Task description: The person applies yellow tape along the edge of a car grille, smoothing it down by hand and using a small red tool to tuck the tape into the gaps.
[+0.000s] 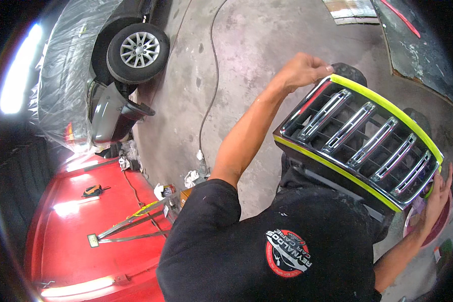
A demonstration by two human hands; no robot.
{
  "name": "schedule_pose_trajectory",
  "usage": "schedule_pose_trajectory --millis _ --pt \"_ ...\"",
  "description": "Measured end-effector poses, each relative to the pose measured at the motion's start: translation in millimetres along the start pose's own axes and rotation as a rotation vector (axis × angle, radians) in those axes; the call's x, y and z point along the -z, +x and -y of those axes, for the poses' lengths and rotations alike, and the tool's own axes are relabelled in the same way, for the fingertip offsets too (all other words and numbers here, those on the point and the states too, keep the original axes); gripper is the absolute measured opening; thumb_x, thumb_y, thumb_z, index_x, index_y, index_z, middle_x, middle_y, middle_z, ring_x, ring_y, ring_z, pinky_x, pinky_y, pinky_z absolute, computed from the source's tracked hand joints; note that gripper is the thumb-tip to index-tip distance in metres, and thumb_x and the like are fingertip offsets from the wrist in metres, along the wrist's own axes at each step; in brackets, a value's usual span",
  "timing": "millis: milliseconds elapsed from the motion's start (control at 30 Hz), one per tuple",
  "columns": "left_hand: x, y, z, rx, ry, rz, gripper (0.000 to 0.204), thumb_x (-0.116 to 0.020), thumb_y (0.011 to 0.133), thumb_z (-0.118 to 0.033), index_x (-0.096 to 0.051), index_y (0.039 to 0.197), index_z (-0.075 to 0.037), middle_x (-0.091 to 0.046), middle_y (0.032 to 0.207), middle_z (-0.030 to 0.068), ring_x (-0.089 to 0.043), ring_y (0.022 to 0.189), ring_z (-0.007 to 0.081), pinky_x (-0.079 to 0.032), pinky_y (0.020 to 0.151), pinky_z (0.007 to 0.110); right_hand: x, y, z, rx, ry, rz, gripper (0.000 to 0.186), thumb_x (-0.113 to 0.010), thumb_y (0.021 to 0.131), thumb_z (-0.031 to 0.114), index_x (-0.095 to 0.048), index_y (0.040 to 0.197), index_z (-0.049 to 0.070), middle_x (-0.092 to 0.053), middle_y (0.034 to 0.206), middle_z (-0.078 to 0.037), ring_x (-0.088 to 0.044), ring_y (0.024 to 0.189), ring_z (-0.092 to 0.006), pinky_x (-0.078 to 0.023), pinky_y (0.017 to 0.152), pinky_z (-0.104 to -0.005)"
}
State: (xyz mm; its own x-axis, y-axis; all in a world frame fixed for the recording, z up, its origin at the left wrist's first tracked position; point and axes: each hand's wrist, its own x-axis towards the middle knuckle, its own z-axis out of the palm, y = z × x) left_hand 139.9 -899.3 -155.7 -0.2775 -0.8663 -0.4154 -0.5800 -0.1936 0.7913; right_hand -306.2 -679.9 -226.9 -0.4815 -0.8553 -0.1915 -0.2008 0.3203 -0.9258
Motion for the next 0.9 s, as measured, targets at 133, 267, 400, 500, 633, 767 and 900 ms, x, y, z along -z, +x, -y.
schedule_pose_trajectory --millis 133,267,400,500,633,767,900 --pt "-5 -21 -16 -0.171 0.211 -0.097 0.036 -0.075 0.083 -0.026 -0.072 0.106 0.002 -0.073 0.085 0.0116 -0.068 0.076 0.0175 -0.053 0.071 0.031 -8 -11 5 -0.044 0.084 -0.022 0.058 -0.056 0.1 0.014 -0.03 0.151 0.009 -0.06 0.086 0.002 -0.049 0.072 -0.002 -0.037 0.061 -0.0175" --pt "-18 -31 -25 -0.182 0.427 -0.165 0.039 -0.076 0.078 -0.024 -0.071 0.109 -0.001 -0.073 0.09 0.0156 -0.071 0.081 0.0206 -0.055 0.076 0.032 -32 -28 41 -0.059 0.175 -0.119 0.059 -0.057 0.099 0.014 -0.031 0.151 0.009 -0.058 0.085 0.003 -0.046 0.068 -0.0008 -0.033 0.057 -0.0171" --pt "-18 -27 -20 -0.126 0.349 -0.143 0.043 -0.076 0.077 -0.02 -0.069 0.113 0.001 -0.073 0.095 0.0164 -0.071 0.085 0.0205 -0.055 0.078 0.031 -22 -24 38 -0.065 0.13 -0.088 0.058 -0.057 0.099 0.013 -0.032 0.151 0.009 -0.056 0.081 0.004 -0.044 0.066 -0.0005 -0.032 0.055 -0.0165" --pt "-13 -21 -10 -0.118 0.099 -0.069 0.046 -0.076 0.077 -0.017 -0.067 0.117 0.003 -0.072 0.099 0.018 -0.069 0.087 0.02 -0.054 0.079 0.029 -11 -21 29 -0.033 0.054 -0.079 0.057 -0.058 0.099 0.013 -0.034 0.15 0.007 -0.055 0.079 0.004 -0.042 0.065 -0.001 -0.032 0.055 -0.0171" --pt "-8 -22 -10 -0.144 0.102 -0.039 0.047 -0.071 0.079 -0.01 -0.062 0.122 0.007 -0.071 0.102 0.0195 -0.068 0.089 0.0197 -0.054 0.08 0.029 -13 -24 39 -0.061 0.029 -0.138 0.055 -0.059 0.098 0.014 -0.038 0.148 0.005 -0.056 0.083 0.002 -0.042 0.067 -0.0025 -0.033 0.059 -0.0183" --pt "-5 -19 -5 -0.136 0.016 0.048 0.05 -0.064 0.081 -0.006 -0.056 0.129 0.008 -0.07 0.106 0.0202 -0.068 0.093 0.0214 -0.054 0.084 0.03 30 -1 -2 -0.063 0.065 -0.108 0.056 -0.061 0.096 0.015 -0.04 0.147 0.005 -0.061 0.097 -0.003 -0.051 0.077 -0.0059 -0.04 0.068 -0.0195" --pt "-8 -26 -8 -0.279 0.287 -0.197 0.05 -0.072 0.081 -0.02 -0.061 0.125 0.002 -0.069 0.111 0.0218 -0.07 0.093 0.027 -0.054 0.081 0.034 51 -9 18 0.195 -0.205 -0.131 0.065 -0.064 0.092 0.012 -0.034 0.149 0.005 -0.063 0.11 -0.008 -0.059 0.091 -0.0112 -0.046 0.08 -0.0234"
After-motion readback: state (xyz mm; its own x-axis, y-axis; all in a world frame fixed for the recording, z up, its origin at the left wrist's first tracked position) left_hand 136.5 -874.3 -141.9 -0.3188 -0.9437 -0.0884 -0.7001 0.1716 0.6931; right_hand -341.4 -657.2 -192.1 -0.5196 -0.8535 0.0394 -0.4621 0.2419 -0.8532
